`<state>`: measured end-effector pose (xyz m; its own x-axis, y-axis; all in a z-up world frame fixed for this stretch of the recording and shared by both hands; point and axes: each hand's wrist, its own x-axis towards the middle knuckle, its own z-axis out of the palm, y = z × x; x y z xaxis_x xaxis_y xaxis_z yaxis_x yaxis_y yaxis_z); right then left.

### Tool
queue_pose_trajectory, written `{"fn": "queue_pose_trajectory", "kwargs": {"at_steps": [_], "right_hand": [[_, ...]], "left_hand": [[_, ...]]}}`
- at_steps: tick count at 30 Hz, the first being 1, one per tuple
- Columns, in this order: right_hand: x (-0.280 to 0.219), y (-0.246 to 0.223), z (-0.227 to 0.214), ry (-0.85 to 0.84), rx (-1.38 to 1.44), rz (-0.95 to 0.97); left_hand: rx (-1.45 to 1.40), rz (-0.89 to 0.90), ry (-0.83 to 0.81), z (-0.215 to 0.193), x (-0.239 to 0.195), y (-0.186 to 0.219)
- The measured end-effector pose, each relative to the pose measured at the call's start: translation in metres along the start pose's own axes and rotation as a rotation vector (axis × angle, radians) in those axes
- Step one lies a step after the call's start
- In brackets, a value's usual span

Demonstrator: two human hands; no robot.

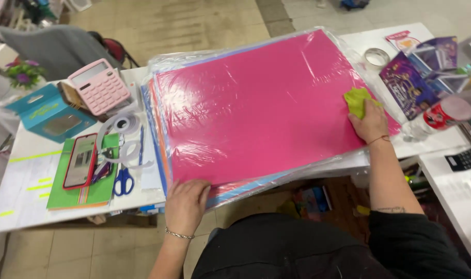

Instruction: Cleaning and organizing plastic-wrapped folders on a store counter.

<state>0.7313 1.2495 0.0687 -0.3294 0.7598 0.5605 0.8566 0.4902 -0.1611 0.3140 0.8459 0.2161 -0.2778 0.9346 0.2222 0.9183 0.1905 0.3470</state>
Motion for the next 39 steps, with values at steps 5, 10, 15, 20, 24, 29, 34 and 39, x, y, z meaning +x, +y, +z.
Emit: {"fn": "queue_pose_trajectory", "kwargs": {"at_steps": [5,10,15,20,24,29,34,39], "right_hand": [[0.0,-0.015,-0.021,-0.223,0.296,0.01],[-0.018,-0.091,-0.095,-0.342,0.489,-0.099],[-0.033,-0.123,-0.112,-0.38,0.291,-0.2],[-0.044,-0.132,-0.108,-0.234,0.425,-0.175],[-0.059,-0.13,-0.091,-0.281,0.491,-0.077],[-0.073,-0.132,-0.074,-0.534,0.771,0.204],[-0.078,-0.135,-0.072,-0.56,1.011,0.355],[-0.08,-0.137,-0.072,-0.571,1.098,0.375]], "left_hand": [[0.145,0.029,0.43,0.002,0.007,0.022],[0.147,0.03,0.507,-0.014,0.043,0.03],[0.109,0.184,0.52,-0.036,0.088,0.038],[-0.061,0.274,0.459,-0.053,0.119,0.029],[-0.155,0.252,0.569,-0.052,0.111,0.007],[-0.385,-0.056,0.588,-0.035,0.076,-0.039],[-0.75,-0.21,0.37,-0.024,0.056,-0.064],[-0.861,-0.183,0.251,-0.02,0.055,-0.075]]}}
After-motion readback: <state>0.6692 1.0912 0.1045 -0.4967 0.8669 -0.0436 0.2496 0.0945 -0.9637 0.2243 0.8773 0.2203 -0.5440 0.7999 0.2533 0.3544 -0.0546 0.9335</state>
